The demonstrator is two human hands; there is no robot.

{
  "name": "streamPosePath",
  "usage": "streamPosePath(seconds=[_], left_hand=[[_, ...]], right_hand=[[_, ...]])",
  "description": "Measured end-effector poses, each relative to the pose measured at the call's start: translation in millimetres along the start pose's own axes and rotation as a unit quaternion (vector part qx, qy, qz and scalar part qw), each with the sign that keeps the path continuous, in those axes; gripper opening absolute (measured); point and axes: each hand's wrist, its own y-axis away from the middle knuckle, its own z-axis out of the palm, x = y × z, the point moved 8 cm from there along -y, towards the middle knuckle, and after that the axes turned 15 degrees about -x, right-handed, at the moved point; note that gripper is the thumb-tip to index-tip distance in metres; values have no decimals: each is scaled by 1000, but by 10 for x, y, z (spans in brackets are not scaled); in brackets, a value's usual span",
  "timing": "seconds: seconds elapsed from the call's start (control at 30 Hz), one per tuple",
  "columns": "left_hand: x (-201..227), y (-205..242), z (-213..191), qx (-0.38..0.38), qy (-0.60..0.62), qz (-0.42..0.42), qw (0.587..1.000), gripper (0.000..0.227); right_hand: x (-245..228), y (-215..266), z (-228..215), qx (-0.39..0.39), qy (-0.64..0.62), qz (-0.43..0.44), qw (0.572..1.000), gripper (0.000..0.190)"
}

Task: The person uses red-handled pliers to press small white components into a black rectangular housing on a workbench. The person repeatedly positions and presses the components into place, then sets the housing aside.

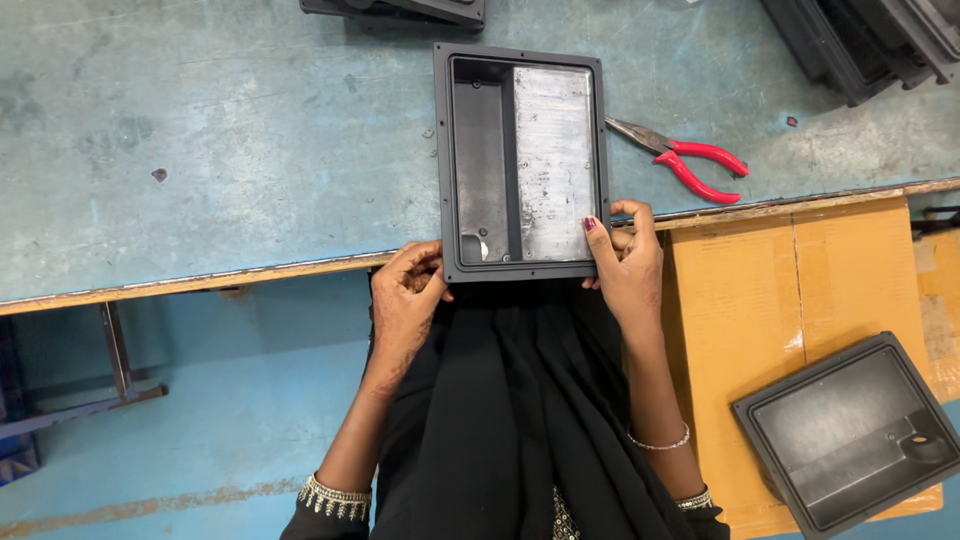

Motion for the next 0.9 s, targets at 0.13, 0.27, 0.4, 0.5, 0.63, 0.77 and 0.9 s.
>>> streamPosePath(seconds=[0.13, 0.27, 0.4, 0.5, 0.63, 0.77, 0.9], left_hand=[[112, -33, -13, -15, -9, 28, 999, 23], [191, -75, -13, -35, -30, 18, 999, 24], [254, -87, -22, -10, -109, 10, 994, 22], [255, -104, -13, -1, -124, 14, 992, 19], [275, -117, -1, -12, -116, 51, 992, 23], [239, -119, 10, -36, -77, 37, 996, 26], [266, -106, 28, -48, -115, 29, 992, 22]], right_hand=[[-2, 1, 9, 5, 5, 3, 1000, 37], [-1, 9, 5, 10, 2, 7, 1000, 38], [-2, 15, 13, 9, -4, 1, 1000, 38], [7, 5, 13, 6, -3, 5, 1000, 39], [16, 0, 9, 10, -1, 5, 1000, 38], [25, 4, 14, 14, -1, 13, 1000, 38], [4, 11, 12, 10, -10, 2, 1000, 37]])
